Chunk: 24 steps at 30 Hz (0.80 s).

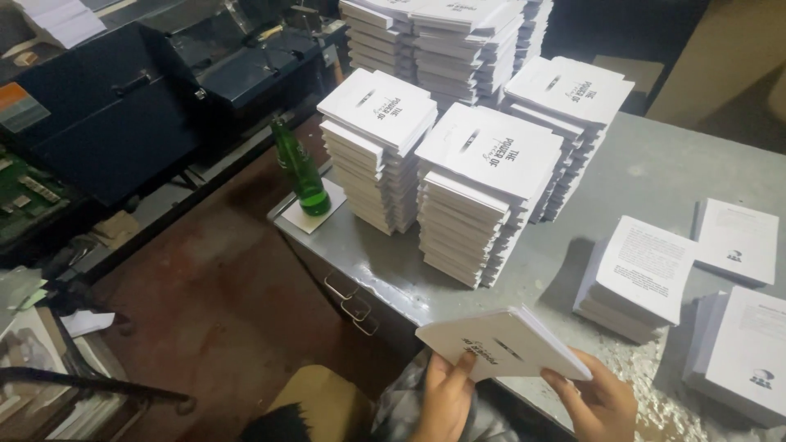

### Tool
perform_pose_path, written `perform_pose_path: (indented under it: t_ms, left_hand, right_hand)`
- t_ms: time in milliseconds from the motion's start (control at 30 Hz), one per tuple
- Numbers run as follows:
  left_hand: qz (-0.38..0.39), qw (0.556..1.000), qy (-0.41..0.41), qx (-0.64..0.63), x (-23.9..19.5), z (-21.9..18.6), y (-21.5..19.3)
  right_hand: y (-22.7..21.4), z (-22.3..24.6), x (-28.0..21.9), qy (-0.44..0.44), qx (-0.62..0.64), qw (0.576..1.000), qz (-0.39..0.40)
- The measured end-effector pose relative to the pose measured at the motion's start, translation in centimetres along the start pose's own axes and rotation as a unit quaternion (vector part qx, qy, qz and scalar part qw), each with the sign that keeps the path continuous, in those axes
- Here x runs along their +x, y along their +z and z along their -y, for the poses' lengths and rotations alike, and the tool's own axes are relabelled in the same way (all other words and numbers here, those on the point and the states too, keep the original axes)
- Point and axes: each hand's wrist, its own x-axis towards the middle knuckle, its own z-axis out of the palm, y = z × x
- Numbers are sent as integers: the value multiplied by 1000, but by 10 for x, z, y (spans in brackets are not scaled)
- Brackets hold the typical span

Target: Sorting and stacking printed booklets on a metal workbench in a print shop.

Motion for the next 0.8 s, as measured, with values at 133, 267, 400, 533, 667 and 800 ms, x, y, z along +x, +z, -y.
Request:
perform_pose_path:
  t_ms: [133,267,400,533,667,800]
  left_hand:
    - [-27,999,-7,17,-2,-7,-1]
    - [-18,987,-1,157,1,-29,-12]
    - [109,805,-7,583,-22,-127,65]
    - [206,686,136,685,-24,-149,85]
    - [226,625,185,724,-27,-168,110]
    - [139,746,207,617,-28,-186,126]
  right_hand:
    - [0,0,-3,23,-5,1000,0]
    - [-25,-28,18,-86,-28,985,145]
    - [-45,24,42,4,-199,910,364]
    - [-27,51,52,42,-260,858,441]
    - [-15,49,48,-98,-179,883,423]
    - [-9,45,43,-116,-75,933,331]
